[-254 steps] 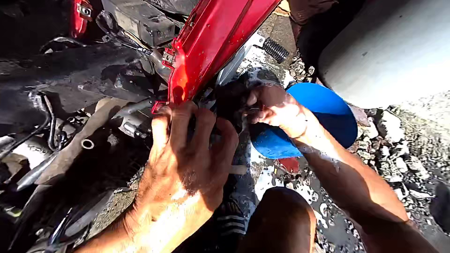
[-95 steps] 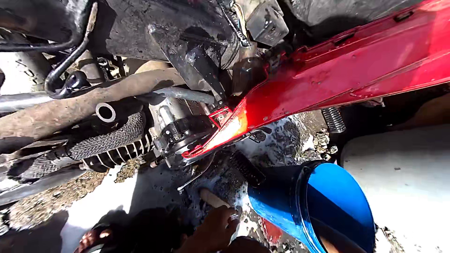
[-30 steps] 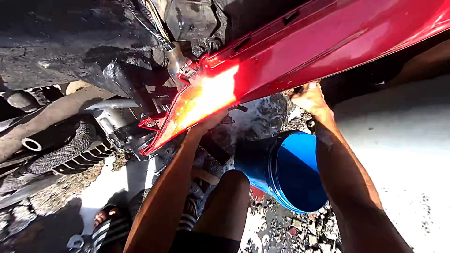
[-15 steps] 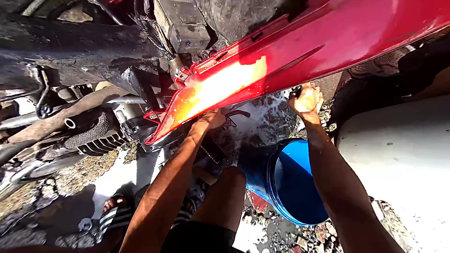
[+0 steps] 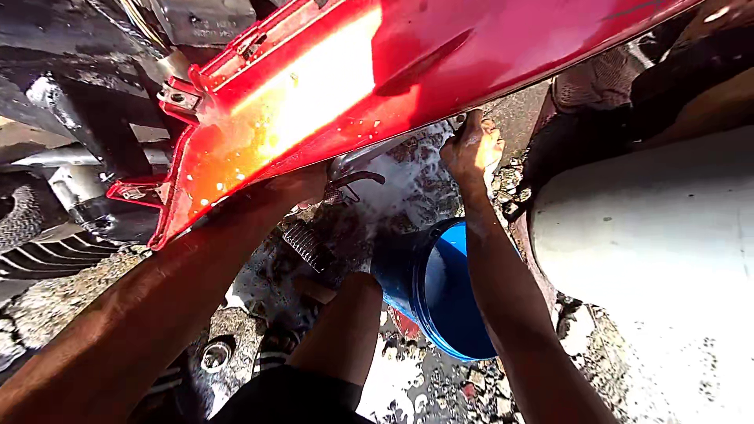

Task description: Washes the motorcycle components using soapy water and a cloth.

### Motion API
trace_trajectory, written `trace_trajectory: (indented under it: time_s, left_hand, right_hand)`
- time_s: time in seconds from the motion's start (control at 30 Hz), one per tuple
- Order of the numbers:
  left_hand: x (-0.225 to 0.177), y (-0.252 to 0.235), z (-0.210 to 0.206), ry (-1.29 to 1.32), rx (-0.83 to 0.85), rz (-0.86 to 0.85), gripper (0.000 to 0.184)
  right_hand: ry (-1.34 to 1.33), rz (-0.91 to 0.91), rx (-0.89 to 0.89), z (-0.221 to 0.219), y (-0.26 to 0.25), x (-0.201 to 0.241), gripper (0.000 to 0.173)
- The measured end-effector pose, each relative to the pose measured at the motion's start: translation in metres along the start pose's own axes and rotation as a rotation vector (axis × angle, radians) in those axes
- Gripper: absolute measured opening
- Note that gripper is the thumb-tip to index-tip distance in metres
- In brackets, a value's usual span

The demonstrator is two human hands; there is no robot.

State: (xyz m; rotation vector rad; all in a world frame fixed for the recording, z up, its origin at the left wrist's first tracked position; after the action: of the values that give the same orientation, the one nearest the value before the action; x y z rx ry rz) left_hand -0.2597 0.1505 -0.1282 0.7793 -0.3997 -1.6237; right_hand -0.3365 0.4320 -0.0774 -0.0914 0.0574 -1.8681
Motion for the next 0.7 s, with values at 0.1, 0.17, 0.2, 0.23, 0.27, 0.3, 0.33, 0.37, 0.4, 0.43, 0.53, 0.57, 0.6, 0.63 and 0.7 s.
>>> trace_trajectory:
  time_s: [0.1, 0.17, 0.2, 0.23, 0.27, 0.3, 0.33, 0.37, 0.4, 0.43, 0.53, 0.57, 0.6, 0.63, 0.7]
  left_hand:
    - [0.003, -0.005, -0.003, 0.081, 0.069, -0.01, 0.028]
    - [0.005, -0.014, -0.007, 0.116, 0.084, -0.001, 0.018]
    - [0.005, -0.02, -0.009, 0.151, 0.115, 0.011, 0.018]
    - [0.005, -0.026, -0.01, 0.203, 0.153, 0.022, 0.021]
    - [0.006, -0.033, -0.012, 0.258, 0.169, 0.022, 0.024]
    - [0.009, -0.043, -0.019, 0.319, 0.172, 0.026, 0.026]
    - [0.013, -0.054, -0.022, 0.369, 0.165, 0.033, 0.029]
    - [0.02, -0.065, -0.028, 0.412, 0.154, 0.038, 0.032]
    - [0.028, -0.073, -0.039, 0.444, 0.137, 0.042, 0.035]
    - [0.032, -0.076, -0.041, 0.45, 0.09, 0.028, 0.035]
    - [0.018, -0.016, -0.013, 0.346, -0.009, -0.07, 0.03]
    - [0.015, 0.006, -0.006, 0.291, -0.051, -0.094, 0.032]
    - [0.017, 0.022, -0.005, 0.258, -0.086, -0.102, 0.037]
    - [0.022, 0.026, -0.008, 0.252, -0.141, -0.124, 0.038]
    - [0.034, 0.025, -0.023, 0.369, -0.357, -0.173, 0.037]
  right_hand:
    - [0.006, 0.0, -0.024, 0.002, -0.001, -0.003, 0.047]
    - [0.035, -0.011, -0.03, 0.0, 0.0, -0.004, 0.048]
    - [0.047, -0.011, -0.021, 0.0, 0.0, -0.004, 0.049]
    - [0.041, -0.009, -0.02, 0.0, -0.001, -0.002, 0.05]
    - [0.031, -0.014, -0.014, -0.001, -0.001, -0.001, 0.052]
    - [0.026, -0.025, -0.002, -0.002, 0.0, -0.002, 0.054]
    - [0.025, -0.038, -0.006, -0.002, -0.003, -0.002, 0.054]
    - [0.025, -0.05, -0.021, -0.003, -0.005, -0.002, 0.054]
    - [0.035, -0.058, -0.031, -0.004, -0.003, -0.004, 0.055]
    - [0.045, -0.062, -0.042, -0.003, -0.003, -0.003, 0.054]
    - [0.076, -0.06, -0.046, -0.002, -0.001, -0.003, 0.057]
    - [0.086, -0.054, -0.039, -0.002, 0.002, -0.003, 0.058]
    - [0.087, -0.042, -0.03, -0.001, 0.005, -0.002, 0.056]
    - [0.075, -0.03, -0.026, 0.0, 0.007, -0.001, 0.052]
    - [0.043, 0.017, -0.04, -0.002, 0.008, -0.004, 0.046]
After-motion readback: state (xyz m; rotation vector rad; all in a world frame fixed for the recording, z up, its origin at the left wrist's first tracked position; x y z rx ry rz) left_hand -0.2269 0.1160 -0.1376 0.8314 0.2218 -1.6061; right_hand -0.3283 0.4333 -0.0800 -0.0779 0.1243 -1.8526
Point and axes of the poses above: each hand's wrist, its own y-axis away from the middle knuckle, its own z-axis out of the back of the hand, x = y × z, the point moved 7 cm from there along -y, towards the middle knuckle, and after that the axes turned 2 degrees about y, right-handed, at the moved point
